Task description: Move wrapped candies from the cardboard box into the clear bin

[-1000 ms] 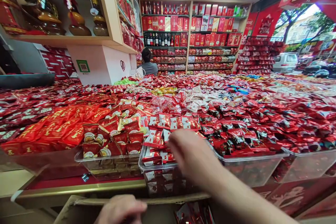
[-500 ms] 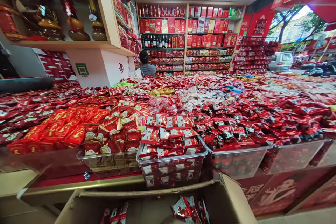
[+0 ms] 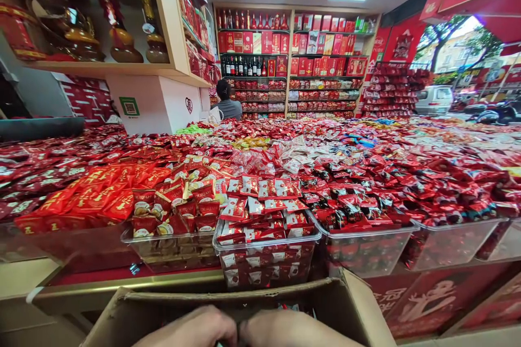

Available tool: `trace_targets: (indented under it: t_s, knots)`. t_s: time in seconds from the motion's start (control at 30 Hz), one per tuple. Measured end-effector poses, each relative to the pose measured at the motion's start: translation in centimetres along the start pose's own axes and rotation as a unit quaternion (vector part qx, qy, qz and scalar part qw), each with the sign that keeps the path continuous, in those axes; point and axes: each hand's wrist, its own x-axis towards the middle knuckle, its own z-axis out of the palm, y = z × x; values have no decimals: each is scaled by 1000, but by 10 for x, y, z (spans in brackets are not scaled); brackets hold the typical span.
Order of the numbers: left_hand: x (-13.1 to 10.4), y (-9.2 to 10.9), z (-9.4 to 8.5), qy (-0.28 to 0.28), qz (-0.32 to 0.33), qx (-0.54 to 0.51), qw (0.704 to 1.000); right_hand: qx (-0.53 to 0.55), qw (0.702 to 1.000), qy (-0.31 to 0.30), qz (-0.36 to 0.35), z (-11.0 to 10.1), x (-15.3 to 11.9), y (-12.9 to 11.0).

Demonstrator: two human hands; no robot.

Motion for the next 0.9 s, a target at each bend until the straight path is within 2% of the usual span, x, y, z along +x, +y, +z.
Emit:
trace_targets:
  t_s: [0.13,0.27,0.37,0.47,0.6,0.67,0.77,0.83,0.9]
  knots:
    - [-7,13,-12,55,-16,-59,997,19,1000,-12,-22,-25,-18,-16]
    - [-3,9,-6,75,52,-65,994,47,998,-40,-23,-27,-21,-21]
    - [0,1,-3,95,87,-50,990,127,991,9,-45,-25,-23,-15]
    - [-4,0,-10,124,108,-59,985,228,969,67,-72,-28,-27,-9]
    - [-12,8,-22,132,154,-79,976,312,943,87,-73,-35,-35,-12]
    - [-15,15,-26,131,140,-82,978,307,945,98,-58,-38,-41,-14]
    - [-20,25,-30,161,62,-111,979,321,935,142,-46,-40,-52,-13]
    - [-21,31,-30,180,20,-158,971,388,906,163,-55,-40,-58,-9]
    - [-22,35,-29,180,9,-215,960,473,859,182,-78,-40,-61,-5]
